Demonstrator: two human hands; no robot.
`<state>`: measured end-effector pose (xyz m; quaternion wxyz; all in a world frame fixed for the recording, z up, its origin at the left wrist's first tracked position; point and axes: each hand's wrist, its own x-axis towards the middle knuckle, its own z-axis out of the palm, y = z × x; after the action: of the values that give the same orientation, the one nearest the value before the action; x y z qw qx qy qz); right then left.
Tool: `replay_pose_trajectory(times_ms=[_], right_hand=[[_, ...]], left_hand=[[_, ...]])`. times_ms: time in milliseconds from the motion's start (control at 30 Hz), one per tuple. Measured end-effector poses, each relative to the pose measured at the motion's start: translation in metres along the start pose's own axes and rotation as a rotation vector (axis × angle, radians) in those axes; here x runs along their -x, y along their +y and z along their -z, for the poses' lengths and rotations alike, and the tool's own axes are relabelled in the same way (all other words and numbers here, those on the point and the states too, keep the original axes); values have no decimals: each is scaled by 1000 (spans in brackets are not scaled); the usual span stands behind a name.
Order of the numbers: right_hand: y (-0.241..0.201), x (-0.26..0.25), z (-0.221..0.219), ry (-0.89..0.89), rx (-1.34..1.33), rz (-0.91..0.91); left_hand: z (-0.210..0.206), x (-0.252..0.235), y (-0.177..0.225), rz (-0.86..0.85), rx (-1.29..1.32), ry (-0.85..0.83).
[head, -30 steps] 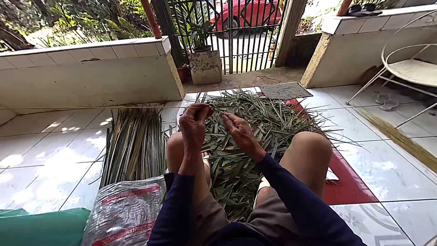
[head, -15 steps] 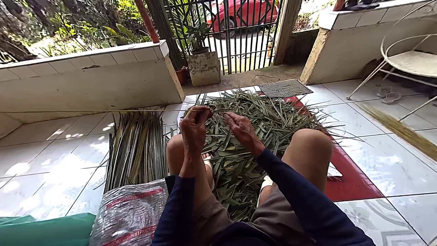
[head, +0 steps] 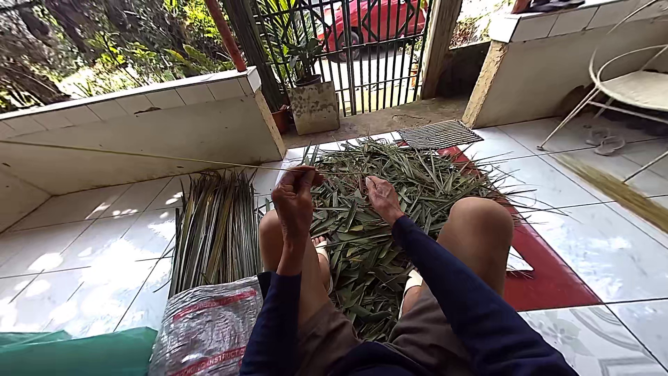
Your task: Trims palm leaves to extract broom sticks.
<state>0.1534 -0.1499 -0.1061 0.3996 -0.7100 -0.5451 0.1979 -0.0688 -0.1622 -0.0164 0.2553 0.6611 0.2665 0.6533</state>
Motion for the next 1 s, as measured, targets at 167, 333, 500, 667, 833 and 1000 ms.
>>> replay_pose_trajectory(times_ms=[167,333,500,667,833,1000], right_hand=[[37,8,7,-15,-22,-27],[-36,46,40,-26,-301,100],[-69,69,47,-139,-403,217],[-78,76,44,-154,-395,280],[-81,79,42,-196,-413,313],[-81,76,44,-179,-361,323]], left_hand=[[18,-3,2,12,11,103],[3,2,2,37,50,23],[-2,5,5,19,50,-53],[-2,4,0,-34,29,-124],[-3,5,3,-36,7,-138],[-2,6,2,-54,-9,-142]])
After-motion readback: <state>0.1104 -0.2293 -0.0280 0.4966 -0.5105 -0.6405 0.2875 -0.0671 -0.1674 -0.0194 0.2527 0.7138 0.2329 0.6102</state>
